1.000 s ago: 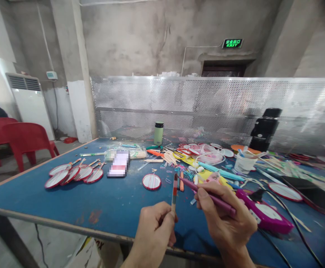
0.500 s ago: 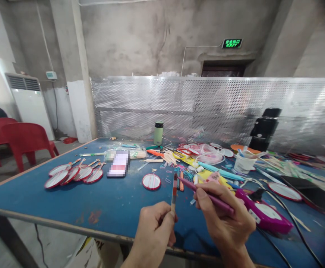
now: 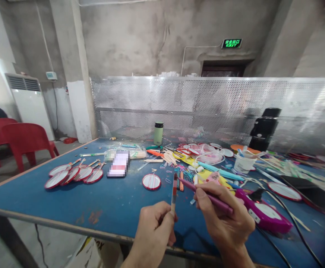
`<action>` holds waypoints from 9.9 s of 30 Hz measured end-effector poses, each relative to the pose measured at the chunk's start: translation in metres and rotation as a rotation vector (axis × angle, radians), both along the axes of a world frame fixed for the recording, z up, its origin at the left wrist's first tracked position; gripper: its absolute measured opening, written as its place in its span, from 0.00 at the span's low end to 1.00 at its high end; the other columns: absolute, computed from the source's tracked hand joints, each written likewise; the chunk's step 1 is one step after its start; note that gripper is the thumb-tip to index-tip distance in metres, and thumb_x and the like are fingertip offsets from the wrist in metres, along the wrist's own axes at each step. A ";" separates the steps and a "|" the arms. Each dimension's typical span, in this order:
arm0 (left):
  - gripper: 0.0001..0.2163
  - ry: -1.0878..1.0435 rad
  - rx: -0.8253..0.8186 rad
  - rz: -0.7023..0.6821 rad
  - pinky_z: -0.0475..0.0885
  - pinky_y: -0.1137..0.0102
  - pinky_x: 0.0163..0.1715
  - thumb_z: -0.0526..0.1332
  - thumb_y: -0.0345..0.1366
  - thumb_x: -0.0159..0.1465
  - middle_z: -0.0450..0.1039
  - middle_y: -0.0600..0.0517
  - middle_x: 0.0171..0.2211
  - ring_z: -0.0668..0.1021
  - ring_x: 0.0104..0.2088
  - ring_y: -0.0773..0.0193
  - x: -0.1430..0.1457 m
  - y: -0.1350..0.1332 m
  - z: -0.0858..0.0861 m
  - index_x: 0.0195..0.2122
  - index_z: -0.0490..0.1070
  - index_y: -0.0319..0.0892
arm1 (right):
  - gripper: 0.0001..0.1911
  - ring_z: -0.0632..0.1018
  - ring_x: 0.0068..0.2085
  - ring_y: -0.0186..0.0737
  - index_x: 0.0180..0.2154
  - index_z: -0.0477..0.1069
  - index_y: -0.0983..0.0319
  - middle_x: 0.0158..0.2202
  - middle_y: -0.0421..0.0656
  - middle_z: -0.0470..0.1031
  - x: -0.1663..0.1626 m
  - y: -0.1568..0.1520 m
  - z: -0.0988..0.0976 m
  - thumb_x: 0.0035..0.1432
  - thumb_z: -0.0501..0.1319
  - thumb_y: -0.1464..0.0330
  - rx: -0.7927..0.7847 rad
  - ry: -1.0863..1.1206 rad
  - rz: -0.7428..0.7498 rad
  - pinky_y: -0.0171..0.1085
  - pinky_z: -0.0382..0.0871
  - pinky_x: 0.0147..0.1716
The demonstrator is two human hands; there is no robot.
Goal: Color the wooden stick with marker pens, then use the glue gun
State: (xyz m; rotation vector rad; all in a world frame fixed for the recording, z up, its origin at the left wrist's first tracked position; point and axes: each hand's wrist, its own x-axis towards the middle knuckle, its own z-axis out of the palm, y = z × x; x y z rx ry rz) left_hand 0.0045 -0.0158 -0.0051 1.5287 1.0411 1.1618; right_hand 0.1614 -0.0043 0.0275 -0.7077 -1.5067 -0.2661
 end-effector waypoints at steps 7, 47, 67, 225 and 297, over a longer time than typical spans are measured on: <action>0.14 -0.005 -0.011 -0.001 0.61 0.75 0.19 0.54 0.44 0.62 0.65 0.54 0.13 0.66 0.15 0.68 0.001 0.001 -0.001 0.25 0.67 0.41 | 0.07 0.76 0.23 0.30 0.36 0.75 0.59 0.27 0.36 0.75 -0.001 0.000 -0.001 0.59 0.64 0.77 -0.014 0.007 0.003 0.30 0.72 0.25; 0.13 0.026 0.023 -0.025 0.61 0.75 0.20 0.53 0.40 0.65 0.67 0.54 0.14 0.67 0.16 0.68 -0.001 0.004 -0.007 0.27 0.69 0.40 | 0.06 0.77 0.23 0.30 0.37 0.76 0.59 0.28 0.36 0.76 -0.002 0.003 -0.003 0.60 0.64 0.76 0.005 0.003 -0.050 0.29 0.73 0.25; 0.13 0.022 0.011 -0.020 0.61 0.75 0.20 0.53 0.40 0.64 0.66 0.54 0.14 0.67 0.16 0.68 -0.001 0.003 -0.006 0.27 0.68 0.40 | 0.07 0.77 0.25 0.28 0.38 0.76 0.59 0.29 0.35 0.76 -0.002 0.004 -0.003 0.60 0.64 0.76 0.006 0.022 -0.031 0.28 0.73 0.28; 0.13 0.019 -0.008 0.009 0.61 0.75 0.19 0.53 0.42 0.62 0.66 0.53 0.13 0.66 0.15 0.68 0.001 0.002 -0.001 0.25 0.68 0.41 | 0.06 0.75 0.24 0.28 0.36 0.75 0.60 0.27 0.35 0.75 -0.002 0.001 -0.002 0.59 0.64 0.77 0.008 -0.022 -0.028 0.28 0.71 0.27; 0.15 -0.116 -0.012 -0.028 0.55 0.77 0.15 0.56 0.46 0.61 0.66 0.57 0.13 0.66 0.12 0.70 0.003 0.009 -0.002 0.30 0.71 0.38 | 0.03 0.75 0.26 0.32 0.36 0.76 0.62 0.28 0.39 0.74 0.001 0.008 -0.011 0.59 0.65 0.75 0.023 0.141 0.037 0.31 0.72 0.27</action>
